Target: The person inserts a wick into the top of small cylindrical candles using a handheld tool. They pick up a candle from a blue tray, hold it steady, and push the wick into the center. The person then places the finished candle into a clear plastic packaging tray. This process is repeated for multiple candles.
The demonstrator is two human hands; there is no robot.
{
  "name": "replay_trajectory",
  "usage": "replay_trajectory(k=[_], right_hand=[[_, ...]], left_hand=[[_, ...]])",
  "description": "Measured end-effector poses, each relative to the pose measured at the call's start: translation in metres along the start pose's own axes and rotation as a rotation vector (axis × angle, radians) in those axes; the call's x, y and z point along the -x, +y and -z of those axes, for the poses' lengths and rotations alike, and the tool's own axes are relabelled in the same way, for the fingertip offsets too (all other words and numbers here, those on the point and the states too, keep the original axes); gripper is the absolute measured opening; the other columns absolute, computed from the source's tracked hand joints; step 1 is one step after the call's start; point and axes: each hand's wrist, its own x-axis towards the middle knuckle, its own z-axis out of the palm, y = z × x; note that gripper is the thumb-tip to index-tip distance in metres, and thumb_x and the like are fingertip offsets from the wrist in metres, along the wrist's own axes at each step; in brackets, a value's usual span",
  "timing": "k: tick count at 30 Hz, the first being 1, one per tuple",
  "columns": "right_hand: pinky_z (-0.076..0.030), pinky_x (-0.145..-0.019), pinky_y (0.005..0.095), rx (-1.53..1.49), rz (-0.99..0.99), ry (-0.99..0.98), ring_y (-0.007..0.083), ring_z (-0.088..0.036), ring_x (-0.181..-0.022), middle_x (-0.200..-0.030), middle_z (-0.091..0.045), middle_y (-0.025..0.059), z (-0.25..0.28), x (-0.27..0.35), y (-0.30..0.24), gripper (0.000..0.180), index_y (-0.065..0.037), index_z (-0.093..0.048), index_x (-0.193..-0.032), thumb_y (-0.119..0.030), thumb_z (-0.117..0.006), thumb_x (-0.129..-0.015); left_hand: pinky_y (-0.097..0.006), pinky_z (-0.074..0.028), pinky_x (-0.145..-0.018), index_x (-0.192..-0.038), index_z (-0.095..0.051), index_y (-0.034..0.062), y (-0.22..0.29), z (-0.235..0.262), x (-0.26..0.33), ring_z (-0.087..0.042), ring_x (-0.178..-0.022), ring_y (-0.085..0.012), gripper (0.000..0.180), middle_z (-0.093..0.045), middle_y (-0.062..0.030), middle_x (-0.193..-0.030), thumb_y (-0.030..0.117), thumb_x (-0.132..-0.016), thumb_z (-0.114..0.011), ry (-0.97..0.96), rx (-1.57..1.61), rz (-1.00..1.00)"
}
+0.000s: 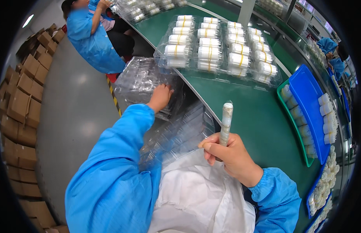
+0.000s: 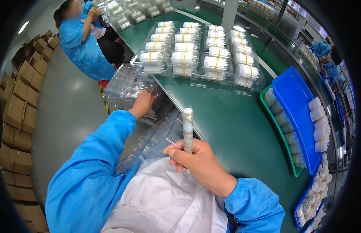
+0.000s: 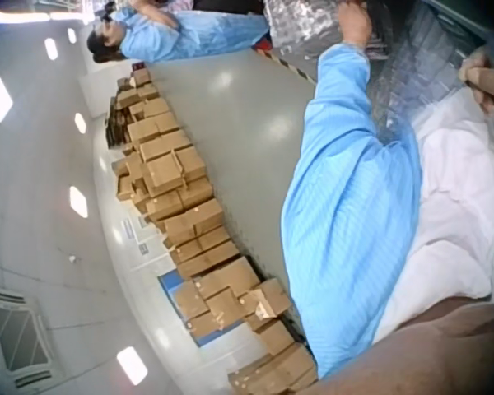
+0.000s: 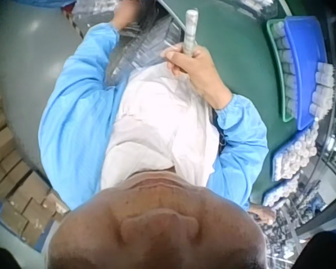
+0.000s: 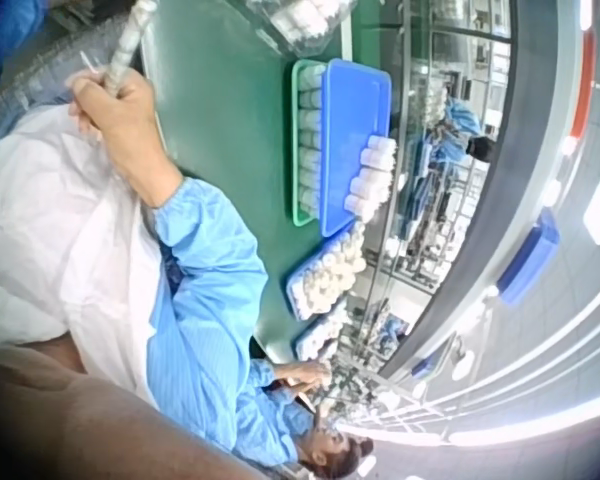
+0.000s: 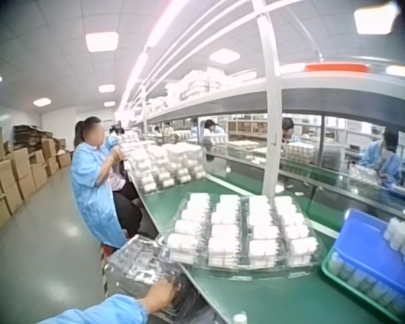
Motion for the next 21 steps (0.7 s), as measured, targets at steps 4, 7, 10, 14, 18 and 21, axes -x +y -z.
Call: replay_trajectory(k=[4, 7, 10, 14, 18, 21], right_hand=[[-0.049, -0.061, 0.0256, -0.053, 0.008, 0.040, 0.0116, -0.061, -0.067, -0.081, -0.066, 0.0080, 0.002, 0.000, 0.002, 0.017, 0.005, -0.070, -0.100, -0.009, -0.065, -0.094], [-0.049, -0.061, 0.0256, -0.076, 0.041, 0.014, 0.0114, -0.060, -0.067, -0.082, -0.066, 0.0080, 0.003, -0.003, 0.002, 0.018, 0.005, -0.069, -0.101, -0.010, -0.065, -0.095], [-0.049, -0.061, 0.0257, -0.076, 0.076, -0.008, 0.0112, -0.060, -0.067, -0.084, -0.066, 0.0075, -0.001, -0.008, 0.006, 0.019, 0.005, -0.069, -0.103, -0.012, -0.064, -0.096], [-0.049, -0.061, 0.0250, -0.018, 0.105, -0.034, 0.0107, -0.059, -0.066, -0.084, -0.066, 0.0065, -0.001, -0.002, 0.000, 0.020, 0.004, -0.069, -0.106, -0.014, -0.063, -0.098], [-0.048, -0.062, 0.0241, -0.064, 0.178, -0.048, 0.0099, -0.058, -0.066, -0.084, -0.066, 0.0053, 0.008, 0.002, 0.004, 0.023, 0.002, -0.068, -0.110, -0.016, -0.063, -0.098], [-0.047, -0.062, 0.0237, -0.047, 0.147, -0.068, 0.0089, -0.058, -0.066, -0.083, -0.065, 0.0040, 0.008, -0.002, 0.008, 0.024, 0.001, -0.069, -0.110, -0.018, -0.063, -0.098]], left_hand=[[-0.032, -0.051, -0.074, -0.103, -0.067, 0.0016, 0.046, 0.145, 0.025, -0.062, -0.078, -0.0196, 0.040, -0.066, -0.0100, -0.089, 0.037, -0.104, -0.049, -0.723, 1.094, 0.217], [-0.039, -0.053, -0.089, -0.144, -0.043, 0.0046, 0.091, 0.242, 0.073, -0.064, -0.106, -0.0247, 0.072, -0.063, -0.0148, -0.120, 0.040, -0.090, -0.074, -1.047, 0.987, -0.052], [-0.043, -0.051, -0.093, -0.150, -0.031, 0.0057, 0.139, 0.277, 0.092, -0.066, -0.108, -0.0334, 0.087, -0.065, -0.0200, -0.119, 0.034, -0.083, -0.079, -0.965, 0.646, 0.060], [-0.039, -0.052, -0.091, -0.149, -0.035, 0.0051, 0.136, 0.302, 0.093, -0.066, -0.104, -0.0262, 0.083, -0.066, -0.0149, -0.114, 0.030, -0.083, -0.078, -0.861, 0.745, 0.307], [-0.031, -0.050, -0.081, -0.149, -0.039, 0.0036, 0.085, 0.392, 0.085, -0.062, -0.092, -0.0153, 0.082, -0.065, -0.0080, -0.101, 0.027, -0.081, -0.078, -0.804, 0.729, 0.313], [-0.024, -0.042, -0.070, -0.150, -0.038, 0.0018, 0.087, 0.473, 0.085, -0.054, -0.080, -0.0093, 0.093, -0.059, -0.0015, -0.089, 0.032, -0.073, -0.083, -0.466, 0.729, 0.424]])
